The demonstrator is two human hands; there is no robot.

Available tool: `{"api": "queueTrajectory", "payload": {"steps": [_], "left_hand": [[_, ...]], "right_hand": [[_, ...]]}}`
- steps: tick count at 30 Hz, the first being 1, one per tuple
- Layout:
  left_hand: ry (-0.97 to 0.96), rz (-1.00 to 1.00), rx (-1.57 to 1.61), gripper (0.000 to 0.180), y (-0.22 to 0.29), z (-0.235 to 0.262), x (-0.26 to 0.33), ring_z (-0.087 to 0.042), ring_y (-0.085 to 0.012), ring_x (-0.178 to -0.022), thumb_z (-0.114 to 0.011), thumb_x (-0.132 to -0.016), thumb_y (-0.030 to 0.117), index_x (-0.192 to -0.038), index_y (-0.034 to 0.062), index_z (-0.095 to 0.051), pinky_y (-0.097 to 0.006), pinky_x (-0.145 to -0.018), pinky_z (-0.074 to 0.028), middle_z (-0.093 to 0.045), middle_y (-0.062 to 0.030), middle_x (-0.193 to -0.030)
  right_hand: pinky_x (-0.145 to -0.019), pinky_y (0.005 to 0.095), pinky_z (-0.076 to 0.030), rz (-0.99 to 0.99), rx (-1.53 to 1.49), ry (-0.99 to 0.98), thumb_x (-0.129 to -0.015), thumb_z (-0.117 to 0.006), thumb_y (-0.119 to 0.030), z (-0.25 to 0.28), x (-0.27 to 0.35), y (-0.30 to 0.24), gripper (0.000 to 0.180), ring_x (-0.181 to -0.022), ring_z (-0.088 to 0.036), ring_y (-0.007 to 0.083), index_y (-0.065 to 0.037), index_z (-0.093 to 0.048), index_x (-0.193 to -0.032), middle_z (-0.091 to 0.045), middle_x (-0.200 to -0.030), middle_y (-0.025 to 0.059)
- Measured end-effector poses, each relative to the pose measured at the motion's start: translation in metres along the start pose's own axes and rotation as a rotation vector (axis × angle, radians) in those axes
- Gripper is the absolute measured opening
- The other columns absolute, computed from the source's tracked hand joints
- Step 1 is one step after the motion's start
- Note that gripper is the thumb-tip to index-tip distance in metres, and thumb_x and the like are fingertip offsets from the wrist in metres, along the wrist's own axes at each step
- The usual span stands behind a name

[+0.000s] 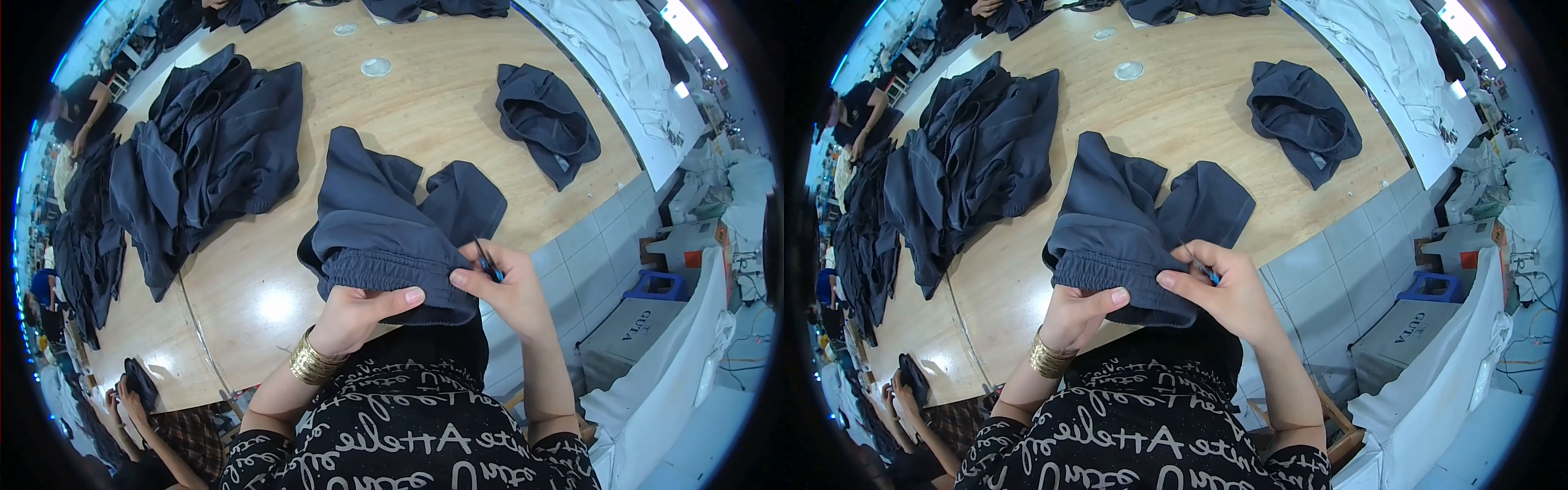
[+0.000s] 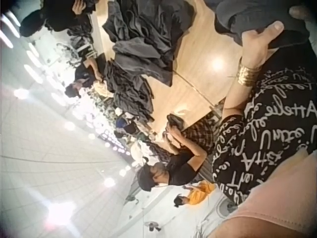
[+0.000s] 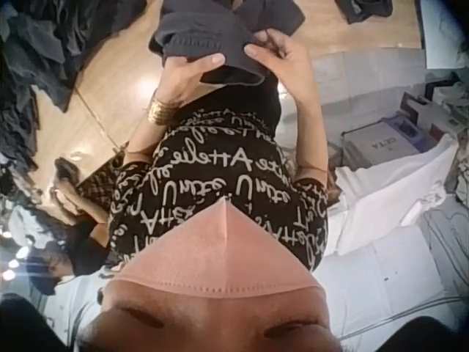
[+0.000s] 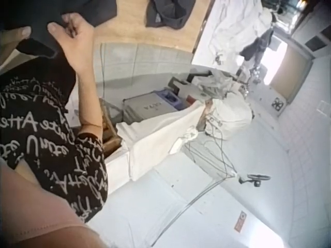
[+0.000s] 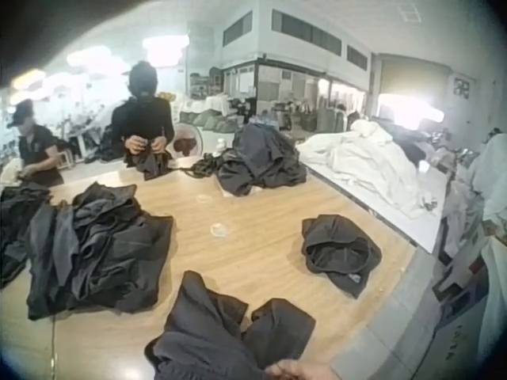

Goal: Trimming excess threads from manufactured garments using snips.

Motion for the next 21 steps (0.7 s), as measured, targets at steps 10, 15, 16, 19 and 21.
{"api": "queueTrajectory", "payload": {"steps": [10, 15, 16, 19, 21], "left_hand": [[0.075, -0.226, 0.315, 0.055, 0.012, 0.034, -0.01, -0.038, -0.0301, -0.13, -0.026, -0.1, 0.041, -0.139, 0.0034, -0.033, -0.048, -0.106, -0.03, -0.039, -0.0151, -0.141], [0.125, -0.232, 0.295, 0.061, 0.017, 0.033, -0.012, -0.037, -0.0288, -0.131, -0.027, -0.099, 0.045, -0.142, 0.0019, -0.026, -0.047, -0.107, -0.029, -0.036, -0.016, -0.143], [0.124, -0.22, 0.314, 0.062, 0.016, 0.032, -0.013, -0.037, -0.0286, -0.13, -0.027, -0.099, 0.046, -0.142, 0.0019, -0.026, -0.047, -0.107, -0.03, -0.036, -0.016, -0.143], [-0.012, -0.212, 0.266, 0.059, 0.011, 0.033, -0.018, -0.035, -0.0292, -0.132, -0.024, -0.099, 0.046, -0.141, 0.0039, -0.03, -0.048, -0.107, -0.029, -0.037, -0.0146, -0.143], [-0.011, -0.189, 0.238, 0.06, 0.006, 0.024, -0.021, -0.036, -0.0282, -0.131, -0.023, -0.099, 0.047, -0.141, 0.0042, -0.03, -0.047, -0.107, -0.03, -0.039, -0.0141, -0.141]], "right_hand": [[-0.056, 0.0184, -0.029, 0.093, -0.28, 0.313, -0.073, -0.072, -0.004, 0.021, 0.014, 0.012, 0.012, -0.061, -0.041, 0.0023, -0.003, -0.06, -0.073, -0.054, -0.068, -0.0044], [-0.057, 0.0192, -0.029, 0.089, -0.305, 0.347, -0.071, -0.072, -0.003, 0.016, 0.014, 0.015, 0.013, -0.061, -0.039, 0.003, -0.003, -0.059, -0.073, -0.049, -0.065, -0.0053], [-0.057, 0.0192, -0.029, 0.087, -0.304, 0.342, -0.071, -0.072, -0.003, 0.018, 0.015, 0.018, 0.013, -0.061, -0.039, 0.003, -0.003, -0.059, -0.073, -0.049, -0.065, -0.0053], [-0.055, 0.0208, -0.03, 0.098, -0.134, 0.339, -0.071, -0.073, -0.004, 0.018, 0.011, 0.025, 0.013, -0.059, -0.04, 0.0049, -0.004, -0.061, -0.077, -0.049, -0.068, -0.0036], [-0.052, 0.0223, -0.03, 0.417, 0.638, 0.532, -0.071, -0.075, -0.006, 0.005, 0.003, 0.017, 0.017, -0.057, -0.039, 0.0078, -0.005, -0.064, -0.083, -0.053, -0.078, 0.0]]}}
Point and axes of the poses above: each hand's wrist, its own x-axis away from the middle knuckle, its own z-axis out of the back of the hand, y = z × x, the point moved 1 cm from there along -x, towards the middle knuckle
